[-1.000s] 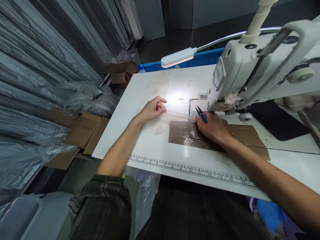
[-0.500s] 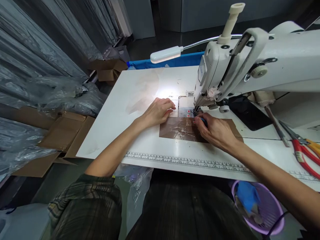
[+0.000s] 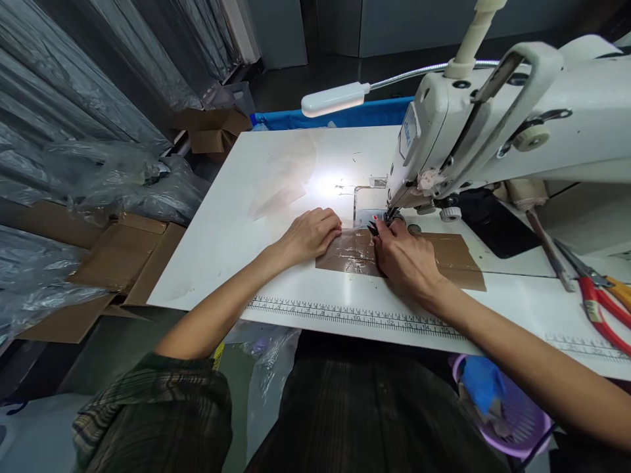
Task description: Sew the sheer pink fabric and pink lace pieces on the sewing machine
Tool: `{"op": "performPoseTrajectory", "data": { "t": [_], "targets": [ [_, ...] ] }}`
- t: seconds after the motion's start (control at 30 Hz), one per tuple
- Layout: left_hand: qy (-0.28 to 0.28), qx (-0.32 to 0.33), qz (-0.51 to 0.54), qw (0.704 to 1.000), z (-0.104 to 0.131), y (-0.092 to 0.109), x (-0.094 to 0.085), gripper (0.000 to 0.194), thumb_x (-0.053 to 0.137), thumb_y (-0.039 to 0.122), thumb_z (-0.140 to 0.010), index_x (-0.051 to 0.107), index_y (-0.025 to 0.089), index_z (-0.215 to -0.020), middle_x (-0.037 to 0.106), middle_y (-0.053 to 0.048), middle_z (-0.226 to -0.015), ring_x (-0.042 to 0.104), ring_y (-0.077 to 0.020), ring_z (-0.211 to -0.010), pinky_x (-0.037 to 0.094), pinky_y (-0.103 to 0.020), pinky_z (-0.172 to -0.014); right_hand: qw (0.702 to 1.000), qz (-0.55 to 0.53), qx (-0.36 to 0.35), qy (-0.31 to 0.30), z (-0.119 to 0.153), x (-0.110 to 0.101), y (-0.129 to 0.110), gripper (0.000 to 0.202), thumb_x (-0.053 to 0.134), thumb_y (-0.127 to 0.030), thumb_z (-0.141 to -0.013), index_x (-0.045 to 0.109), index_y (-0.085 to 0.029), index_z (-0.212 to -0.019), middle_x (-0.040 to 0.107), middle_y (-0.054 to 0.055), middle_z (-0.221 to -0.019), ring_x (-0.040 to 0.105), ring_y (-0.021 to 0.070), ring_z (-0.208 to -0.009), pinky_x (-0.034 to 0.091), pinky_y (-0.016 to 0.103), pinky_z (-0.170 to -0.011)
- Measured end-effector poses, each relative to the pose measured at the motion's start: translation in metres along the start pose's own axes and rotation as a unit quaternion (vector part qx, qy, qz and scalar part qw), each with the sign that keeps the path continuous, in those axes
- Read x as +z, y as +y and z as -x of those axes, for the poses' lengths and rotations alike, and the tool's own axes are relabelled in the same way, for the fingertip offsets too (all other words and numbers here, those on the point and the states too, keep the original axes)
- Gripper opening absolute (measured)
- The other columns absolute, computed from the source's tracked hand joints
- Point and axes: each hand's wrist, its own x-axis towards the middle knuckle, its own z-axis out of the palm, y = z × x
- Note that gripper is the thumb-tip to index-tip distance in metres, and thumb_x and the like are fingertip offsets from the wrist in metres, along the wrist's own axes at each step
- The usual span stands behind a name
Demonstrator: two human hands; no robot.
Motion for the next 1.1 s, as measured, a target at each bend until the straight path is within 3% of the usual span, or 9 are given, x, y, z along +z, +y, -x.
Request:
{"op": "performPoseTrajectory", "data": {
  "t": [0.17,0.3,0.37,0.47,0.57,0.7,0.83,0.9,1.1],
  "targets": [
    [0.042,-0.001,0.044,0.998,0.001,0.003,0.004,0.021,0.043,0.029,-0.102,0.06,0.016,-0.104,0.066,-0.012,-0.111,0.059,-0.0232,-0.097,0.047,-0.037,-0.084,1.0,-0.028,0.002,-0.011,-0.004,0.005,-0.001,0.049,0.032,-0.02,-0.097,0.053,-0.008,-0.141,0.062,0.025,-0.114,0.06,0.0247,-0.07,0.041,0.038,-0.061],
    [0.116,-0.071,0.029,0.99,-0.007,0.001,0.007,0.028,0.048,0.03,-0.1,0.055,0.015,-0.123,0.06,-0.015,-0.124,0.055,-0.0266,-0.109,0.043,-0.042,-0.094,0.997,-0.065,0.021,0.034,0.002,0.005,0.001,0.051,0.03,-0.031,-0.101,0.052,-0.009,-0.141,0.062,0.024,-0.119,0.059,0.0247,-0.072,0.041,0.038,-0.061],
    [0.102,-0.1,0.017,0.99,-0.016,-0.004,0.008,0.031,0.055,0.032,-0.097,0.057,0.016,-0.123,0.06,-0.013,-0.117,0.054,-0.0269,-0.104,0.042,-0.044,-0.093,0.994,-0.091,0.033,0.055,0.005,0.005,0.001,0.052,0.029,-0.037,-0.101,0.053,-0.009,-0.139,0.063,0.024,-0.118,0.059,0.0256,-0.074,0.041,0.038,-0.062],
    [0.046,-0.09,0.067,0.993,-0.03,-0.015,0.005,0.015,0.064,0.029,-0.09,0.068,0.018,-0.1,0.06,-0.006,-0.093,0.056,-0.0237,-0.092,0.043,-0.041,-0.088,0.98,-0.181,0.027,0.081,0.006,0.007,-0.004,0.047,0.03,-0.034,-0.099,0.054,-0.009,-0.13,0.065,0.023,-0.115,0.06,0.027,-0.081,0.043,0.039,-0.068],
    [0.054,-0.072,0.176,0.98,-0.038,-0.027,-0.003,0.007,0.068,0.023,-0.084,0.069,0.018,-0.078,0.06,-0.004,-0.086,0.058,-0.0199,-0.086,0.045,-0.035,-0.082,0.942,-0.321,0.042,0.087,-0.005,0.01,-0.011,0.033,0.038,-0.032,-0.093,0.055,-0.013,-0.113,0.066,0.018,-0.103,0.058,0.0248,-0.083,0.045,0.039,-0.074],
    [0.058,-0.115,0.307,0.943,-0.033,-0.043,-0.021,0.012,0.068,0.026,-0.082,0.07,0.016,-0.078,0.064,-0.003,-0.077,0.056,-0.0135,-0.07,0.042,-0.028,-0.066,0.913,-0.393,0.065,0.088,-0.041,0.012,-0.023,0.034,0.054,-0.045,-0.084,0.052,-0.017,-0.104,0.063,0.008,-0.093,0.053,0.0164,-0.068,0.045,0.033,-0.067],
    [0.076,-0.138,0.379,0.912,-0.026,-0.057,-0.043,0.019,0.069,0.032,-0.081,0.07,0.014,-0.076,0.065,-0.002,-0.072,0.053,-0.0103,-0.065,0.038,-0.024,-0.06,0.815,-0.575,0.058,0.039,-0.092,0.011,-0.04,0.059,0.076,-0.059,-0.064,0.057,-0.017,-0.102,0.059,0.001,-0.087,0.048,0.0113,-0.061,0.041,0.028,-0.057],
    [0.087,-0.154,0.391,0.903,-0.025,-0.062,-0.053,0.023,0.07,0.037,-0.08,0.069,0.014,-0.076,0.066,-0.002,-0.073,0.054,-0.0104,-0.066,0.038,-0.023,-0.06,0.77,-0.636,0.052,0.02,-0.114,0.011,-0.05,0.056,0.074,-0.064,-0.063,0.06,-0.018,-0.092,0.054,-0.003,-0.071,0.045,0.0108,-0.055,0.037,0.027,-0.052],
    [0.099,-0.197,0.421,0.88,-0.028,-0.074,-0.059,0.036,0.076,0.05,-0.075,0.067,0.015,-0.073,0.063,-0.001,-0.069,0.052,-0.01,-0.063,0.037,-0.023,-0.058,0.687,-0.724,0.061,0.025,-0.146,0.02,-0.06,0.047,0.071,-0.064,-0.067,0.057,-0.02,-0.076,0.04,-0.009,-0.049,0.034,0.0089,-0.043,0.025,0.026,-0.041]
  ]
}}
